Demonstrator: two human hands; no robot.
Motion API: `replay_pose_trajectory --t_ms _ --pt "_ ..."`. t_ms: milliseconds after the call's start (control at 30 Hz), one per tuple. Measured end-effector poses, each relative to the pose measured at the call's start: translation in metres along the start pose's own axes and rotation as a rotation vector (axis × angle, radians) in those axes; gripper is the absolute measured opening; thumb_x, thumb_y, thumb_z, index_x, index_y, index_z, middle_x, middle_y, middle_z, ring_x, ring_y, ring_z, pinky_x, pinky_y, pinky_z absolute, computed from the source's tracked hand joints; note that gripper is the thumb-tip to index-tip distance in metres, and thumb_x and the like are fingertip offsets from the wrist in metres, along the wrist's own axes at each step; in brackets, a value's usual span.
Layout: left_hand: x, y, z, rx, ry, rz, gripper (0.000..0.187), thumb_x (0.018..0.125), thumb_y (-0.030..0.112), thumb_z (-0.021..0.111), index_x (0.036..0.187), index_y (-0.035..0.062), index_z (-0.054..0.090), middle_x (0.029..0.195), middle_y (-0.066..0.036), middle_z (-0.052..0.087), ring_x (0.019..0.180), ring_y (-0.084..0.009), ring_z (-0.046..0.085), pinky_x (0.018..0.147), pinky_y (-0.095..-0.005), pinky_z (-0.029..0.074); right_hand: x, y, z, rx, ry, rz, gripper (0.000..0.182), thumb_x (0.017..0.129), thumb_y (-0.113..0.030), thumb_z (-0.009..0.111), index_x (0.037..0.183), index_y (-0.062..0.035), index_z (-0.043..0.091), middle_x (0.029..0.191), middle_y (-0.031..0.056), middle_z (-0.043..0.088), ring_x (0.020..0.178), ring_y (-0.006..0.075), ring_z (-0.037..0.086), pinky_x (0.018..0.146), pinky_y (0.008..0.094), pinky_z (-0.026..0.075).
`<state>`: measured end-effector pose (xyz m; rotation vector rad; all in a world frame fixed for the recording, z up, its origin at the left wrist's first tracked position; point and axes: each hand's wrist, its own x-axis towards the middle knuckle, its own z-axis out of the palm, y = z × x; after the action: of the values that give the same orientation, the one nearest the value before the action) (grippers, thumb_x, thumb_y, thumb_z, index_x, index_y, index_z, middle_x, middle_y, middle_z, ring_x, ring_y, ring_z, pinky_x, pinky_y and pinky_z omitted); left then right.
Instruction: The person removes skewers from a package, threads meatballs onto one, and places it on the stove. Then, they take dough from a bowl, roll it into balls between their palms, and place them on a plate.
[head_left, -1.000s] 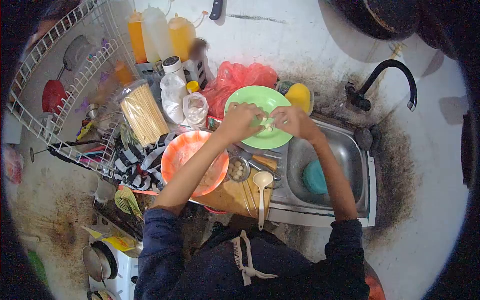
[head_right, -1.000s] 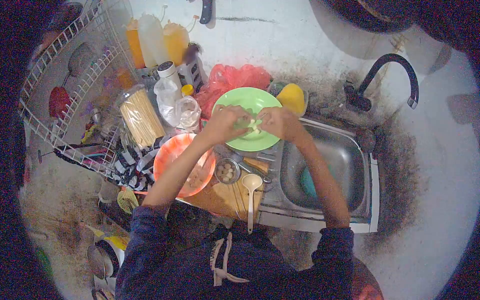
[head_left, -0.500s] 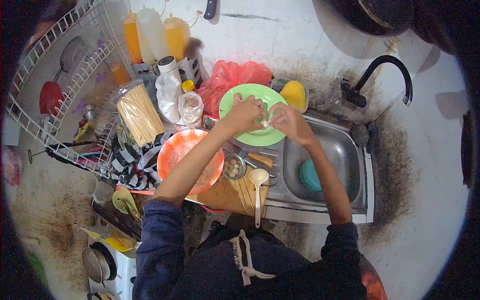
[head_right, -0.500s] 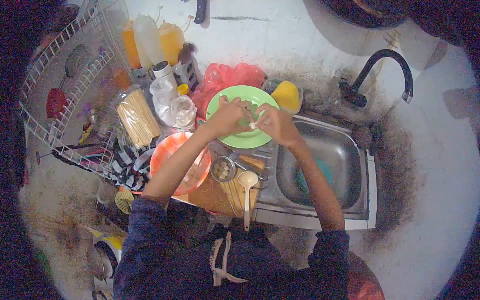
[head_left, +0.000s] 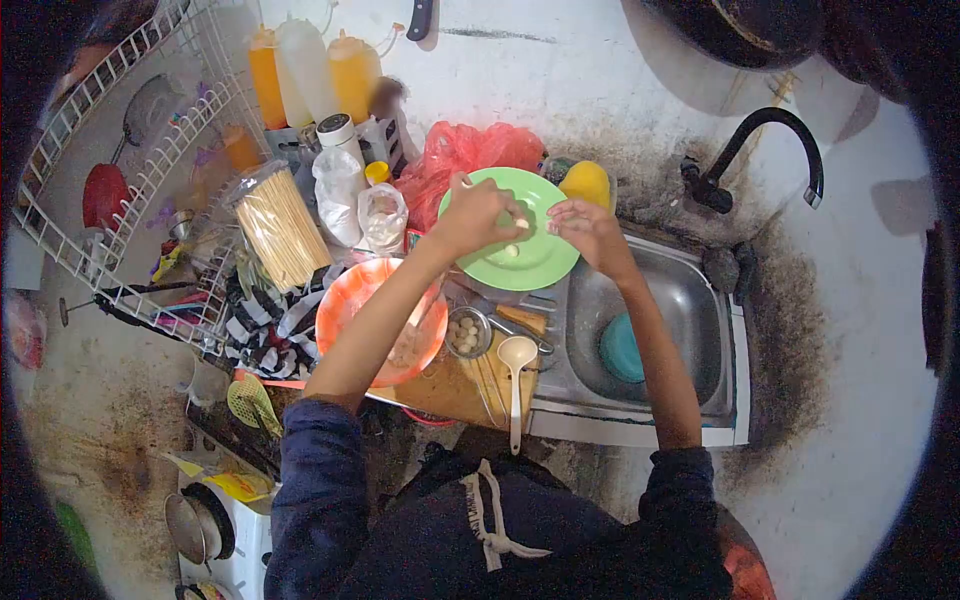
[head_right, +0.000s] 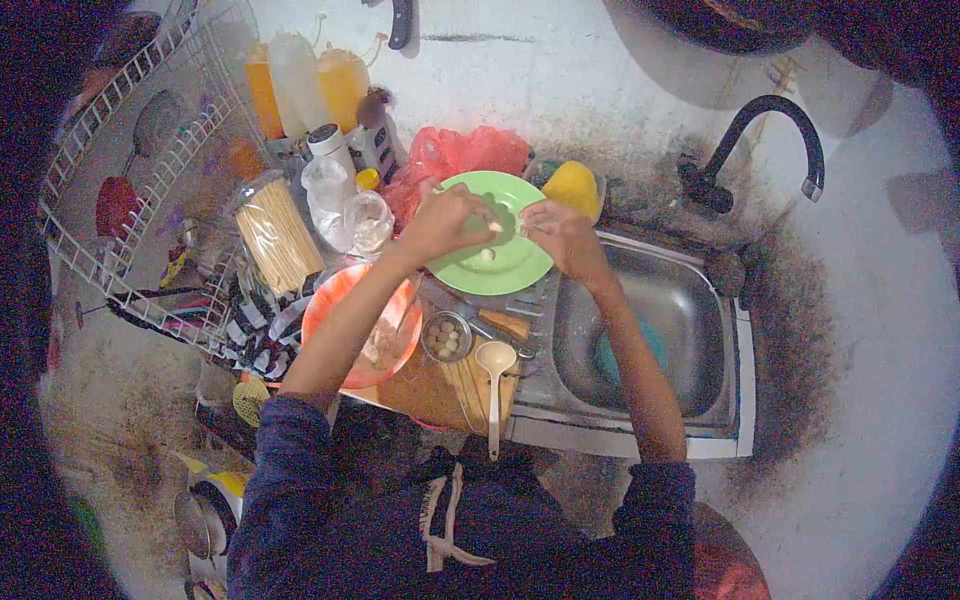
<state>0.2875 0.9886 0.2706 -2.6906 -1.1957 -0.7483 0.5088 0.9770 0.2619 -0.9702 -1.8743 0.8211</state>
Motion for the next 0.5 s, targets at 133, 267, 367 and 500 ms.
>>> replay_pose_trajectory --t_ms 133,267,367,500 --pt "0.000 -0.016 -0.005 -0.038 0.047 -0.018 0.021 0.072 0.037 0.066 0.085 0.0202 0.068 0.080 0.002 0.061 0.087 -0.0167 0.055 0.081 -0.0458 0.027 0.001 0.012 -0.002 -0.226 -0.069 -0.283 0.018 0.075 -0.012 0.064 0.088 -0.0009 0.064 0.083 0.0119 0.065 0.076 0.0193 0.064 0.069 0.0289 0.049" --pt "0.002 -0.020 -0.008 -0.001 -0.129 -0.100 0.018 0.076 0.032 0.064 0.089 0.0200 0.068 0.089 0.001 0.064 0.091 -0.0163 0.056 0.081 -0.0460 0.026 0.002 -0.001 0.014 -0.297 -0.053 0.016 0.014 0.074 -0.015 0.065 0.081 -0.0029 0.067 0.083 0.0111 0.066 0.074 0.0224 0.064 0.068 0.0317 0.050" --pt "0.001 -0.025 0.004 0.112 -0.034 0.016 0.015 0.076 0.029 0.062 0.089 0.0220 0.068 0.084 0.001 0.064 0.085 -0.0168 0.058 0.079 -0.0469 0.029 0.003 -0.011 0.016 -0.404 -0.130 0.041 0.014 0.074 -0.004 0.065 0.087 0.0017 0.064 0.089 0.0137 0.065 0.079 0.0201 0.066 0.072 0.0275 0.051" --pt "0.002 -0.027 0.016 0.142 0.042 -0.031 0.013 0.077 0.026 0.061 0.088 0.0231 0.068 0.081 0.001 0.064 0.083 -0.0171 0.060 0.083 -0.0475 0.029 0.004 0.000 0.018 -0.524 -0.070 -0.053 0.016 0.075 -0.004 0.064 0.089 0.0020 0.063 0.087 0.0143 0.066 0.080 0.0223 0.065 0.073 0.0300 0.051"
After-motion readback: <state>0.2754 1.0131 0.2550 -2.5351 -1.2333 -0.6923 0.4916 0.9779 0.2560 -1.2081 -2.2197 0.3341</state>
